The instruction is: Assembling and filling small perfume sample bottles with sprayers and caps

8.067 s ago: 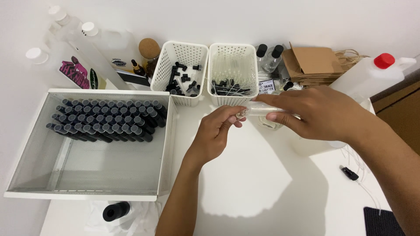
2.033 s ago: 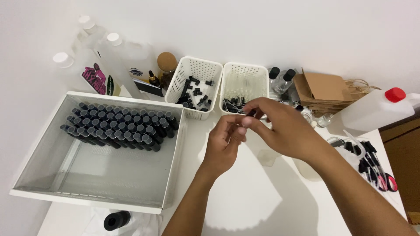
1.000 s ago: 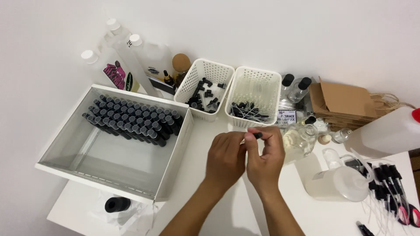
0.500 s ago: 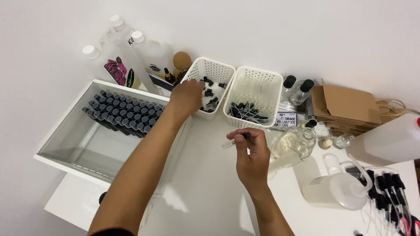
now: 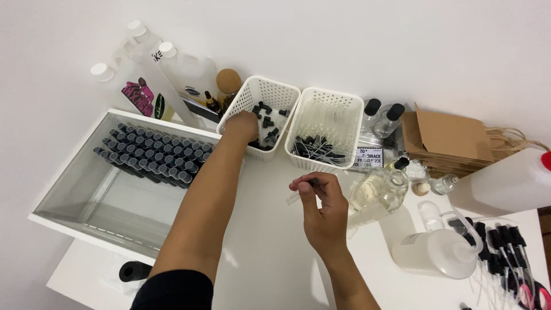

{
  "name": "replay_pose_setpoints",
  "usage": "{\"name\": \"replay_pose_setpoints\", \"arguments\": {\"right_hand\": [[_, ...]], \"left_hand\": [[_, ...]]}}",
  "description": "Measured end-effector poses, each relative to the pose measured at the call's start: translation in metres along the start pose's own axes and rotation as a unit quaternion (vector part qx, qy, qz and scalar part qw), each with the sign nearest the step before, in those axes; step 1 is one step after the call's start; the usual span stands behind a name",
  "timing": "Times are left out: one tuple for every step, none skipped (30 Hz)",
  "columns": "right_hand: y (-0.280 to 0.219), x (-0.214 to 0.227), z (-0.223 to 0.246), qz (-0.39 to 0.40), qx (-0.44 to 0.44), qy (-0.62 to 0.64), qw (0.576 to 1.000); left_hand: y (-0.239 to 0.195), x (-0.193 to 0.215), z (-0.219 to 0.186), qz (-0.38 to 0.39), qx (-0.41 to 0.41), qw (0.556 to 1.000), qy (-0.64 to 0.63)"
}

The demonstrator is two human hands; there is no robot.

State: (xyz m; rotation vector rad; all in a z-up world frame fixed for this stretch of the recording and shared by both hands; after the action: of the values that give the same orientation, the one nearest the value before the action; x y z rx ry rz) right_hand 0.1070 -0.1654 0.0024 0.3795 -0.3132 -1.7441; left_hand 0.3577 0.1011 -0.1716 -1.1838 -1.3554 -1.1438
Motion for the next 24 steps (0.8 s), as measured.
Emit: {"name": "replay_pose_setpoints", "arguments": {"right_hand": [[0.000, 0.000, 0.002, 0.001, 0.005, 0.000, 1.000], [0.001, 0.000, 0.001, 0.002, 0.006, 0.000, 1.000], [0.001, 0.000, 0.000, 0.002, 0.005, -0.002, 1.000], [0.001, 0.001, -0.001, 0.003, 0.005, -0.004, 1.000], [0.001, 0.001, -0.001, 0.004, 0.005, -0.003, 1.000], [0.000, 0.001, -0.001, 0.001, 0.005, -0.004, 1.000], [0.001, 0.000, -0.001, -0.001, 0.006, -0.003, 1.000], [0.001, 0.000, -0.004, 0.000, 0.007, -0.002, 1.000], [0.001, 0.001, -0.012, 0.000, -0.017, 0.009, 1.000], [0.000, 0.002, -0.020, -0.001, -0.042, 0.019, 0.999], [-0.001, 0.001, -0.021, 0.001, -0.041, 0.020, 0.999], [-0.002, 0.000, -0.029, 0.001, -0.075, 0.034, 0.997], [-0.004, -0.001, -0.037, 0.001, -0.109, 0.049, 0.993], [-0.005, -0.002, -0.040, 0.003, -0.108, 0.049, 0.993], [-0.006, -0.004, -0.047, 0.005, -0.137, 0.064, 0.989], [-0.008, -0.006, -0.055, 0.007, -0.166, 0.078, 0.983], [-0.006, -0.006, -0.051, 0.009, -0.165, 0.079, 0.983], [-0.008, -0.010, -0.055, 0.026, -0.206, 0.082, 0.975], [-0.013, -0.013, -0.059, 0.043, -0.247, 0.084, 0.964], [-0.011, -0.016, -0.054, 0.046, -0.247, 0.084, 0.964], [-0.012, -0.019, -0.051, 0.054, -0.252, 0.059, 0.965], [-0.013, -0.021, -0.048, 0.062, -0.256, 0.033, 0.964], [-0.015, -0.020, -0.054, 0.063, -0.258, 0.033, 0.964], [-0.015, -0.019, -0.054, 0.071, -0.229, 0.034, 0.970]], "left_hand": [[-0.004, 0.002, -0.003, 0.055, 0.006, 0.998, 0.003], [-0.005, 0.001, -0.001, 0.054, 0.006, 0.999, 0.002], [-0.003, 0.010, -0.004, 0.001, -0.010, 1.000, -0.003], [-0.002, 0.020, -0.007, -0.053, -0.025, 0.998, -0.008], [-0.007, 0.035, -0.011, -0.053, -0.025, 0.998, -0.008], [-0.012, 0.050, -0.019, -0.048, -0.043, 0.998, -0.015], [-0.017, 0.067, -0.025, -0.044, -0.061, 0.997, -0.022], [-0.021, 0.079, -0.028, -0.046, -0.060, 0.997, -0.021], [-0.026, 0.096, -0.038, -0.077, -0.094, 0.992, -0.041], [-0.033, 0.114, -0.047, -0.108, -0.128, 0.984, -0.061], [-0.041, 0.125, -0.052, -0.110, -0.127, 0.984, -0.062], [-0.050, 0.134, -0.063, -0.087, -0.153, 0.975, -0.137], [-0.061, 0.144, -0.074, -0.063, -0.179, 0.959, -0.212], [-0.080, 0.157, -0.082, -0.065, -0.178, 0.959, -0.212], [-0.097, 0.176, -0.090, -0.064, -0.175, 0.925, -0.331], [-0.115, 0.195, -0.097, -0.063, -0.170, 0.877, -0.445], [-0.136, 0.193, -0.104, -0.066, -0.170, 0.877, -0.444], [-0.156, 0.186, -0.109, -0.038, -0.147, 0.853, -0.500], [-0.177, 0.178, -0.114, -0.009, -0.123, 0.824, -0.553], [-0.193, 0.179, -0.118, -0.012, -0.122, 0.824, -0.553], [-0.210, 0.180, -0.122, -0.014, -0.120, 0.812, -0.570], [-0.227, 0.182, -0.126, -0.017, -0.119, 0.801, -0.587], [-0.232, 0.179, -0.123, -0.017, -0.117, 0.801, -0.587], [-0.237, 0.179, -0.116, -0.032, -0.105, 0.790, -0.604]]}}
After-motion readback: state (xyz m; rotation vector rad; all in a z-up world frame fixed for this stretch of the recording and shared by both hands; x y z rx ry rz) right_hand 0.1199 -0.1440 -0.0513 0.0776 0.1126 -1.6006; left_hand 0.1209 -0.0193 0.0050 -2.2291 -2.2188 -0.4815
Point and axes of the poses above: each hand's wrist, its own y-axis towards the middle knuckle, its own x-axis out of the back of the hand, z = x × y, the point moved 10 cm from there along y, towards the middle knuckle, and after that the axes turned 11 degrees about -z, right-handed, at the moved point
